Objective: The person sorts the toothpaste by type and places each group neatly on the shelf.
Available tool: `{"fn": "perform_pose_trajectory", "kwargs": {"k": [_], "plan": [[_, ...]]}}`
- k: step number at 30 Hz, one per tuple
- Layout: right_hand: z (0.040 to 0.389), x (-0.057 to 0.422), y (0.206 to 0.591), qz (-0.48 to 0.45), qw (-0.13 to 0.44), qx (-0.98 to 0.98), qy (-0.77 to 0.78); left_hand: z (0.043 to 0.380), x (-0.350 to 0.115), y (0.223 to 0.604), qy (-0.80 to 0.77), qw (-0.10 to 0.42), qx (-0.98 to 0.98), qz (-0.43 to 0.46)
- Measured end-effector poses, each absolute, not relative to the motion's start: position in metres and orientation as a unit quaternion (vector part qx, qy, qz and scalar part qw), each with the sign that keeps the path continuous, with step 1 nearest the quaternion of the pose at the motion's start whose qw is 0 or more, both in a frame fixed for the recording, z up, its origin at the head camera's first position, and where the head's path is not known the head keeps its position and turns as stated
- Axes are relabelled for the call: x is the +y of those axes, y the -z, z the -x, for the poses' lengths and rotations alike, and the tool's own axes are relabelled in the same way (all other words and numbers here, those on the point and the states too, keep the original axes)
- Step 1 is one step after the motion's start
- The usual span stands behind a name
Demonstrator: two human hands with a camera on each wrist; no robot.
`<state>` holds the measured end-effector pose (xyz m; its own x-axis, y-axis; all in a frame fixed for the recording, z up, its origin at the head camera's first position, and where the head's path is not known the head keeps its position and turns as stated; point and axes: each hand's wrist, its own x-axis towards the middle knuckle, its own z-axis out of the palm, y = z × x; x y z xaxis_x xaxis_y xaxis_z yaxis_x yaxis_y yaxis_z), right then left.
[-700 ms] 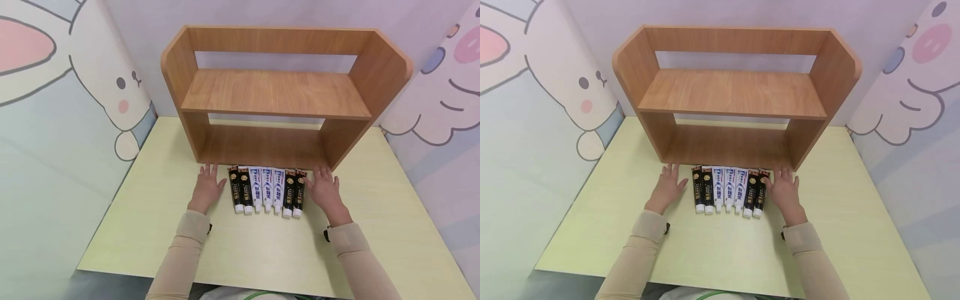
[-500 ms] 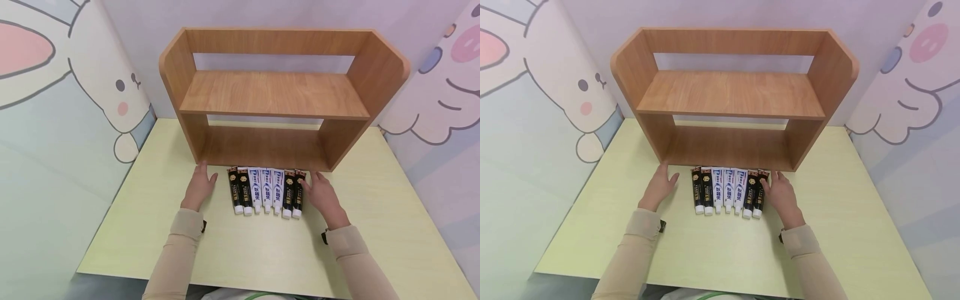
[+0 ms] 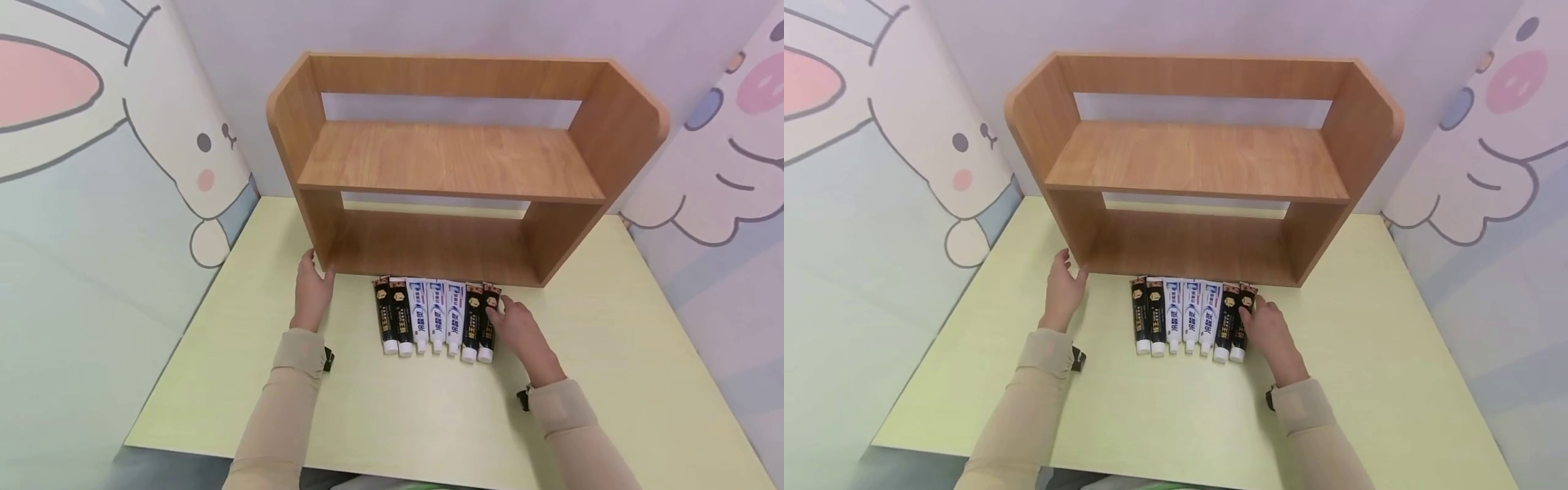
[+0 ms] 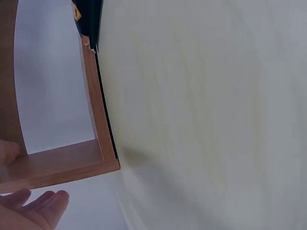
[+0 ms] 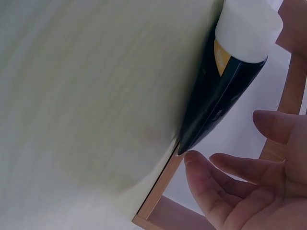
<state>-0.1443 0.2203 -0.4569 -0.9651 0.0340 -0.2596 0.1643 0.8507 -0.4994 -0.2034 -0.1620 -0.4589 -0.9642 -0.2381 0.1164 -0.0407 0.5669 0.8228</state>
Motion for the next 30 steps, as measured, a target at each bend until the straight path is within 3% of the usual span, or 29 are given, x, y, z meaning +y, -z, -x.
{"fn": "perform_pose_trajectory", "kwargs": {"k": [8,30], "plan": [[0.140,0.214,0.455,-0.059,0.136,0.953,0.263,0.218,-0.169,0.462,0.495,0.122,-0.853,-0.114],[0.140,0.212,0.457,-0.069,0.212,0.922,0.318,0.242,-0.174,0.460,0.507,0.132,-0.848,-0.082]]}}
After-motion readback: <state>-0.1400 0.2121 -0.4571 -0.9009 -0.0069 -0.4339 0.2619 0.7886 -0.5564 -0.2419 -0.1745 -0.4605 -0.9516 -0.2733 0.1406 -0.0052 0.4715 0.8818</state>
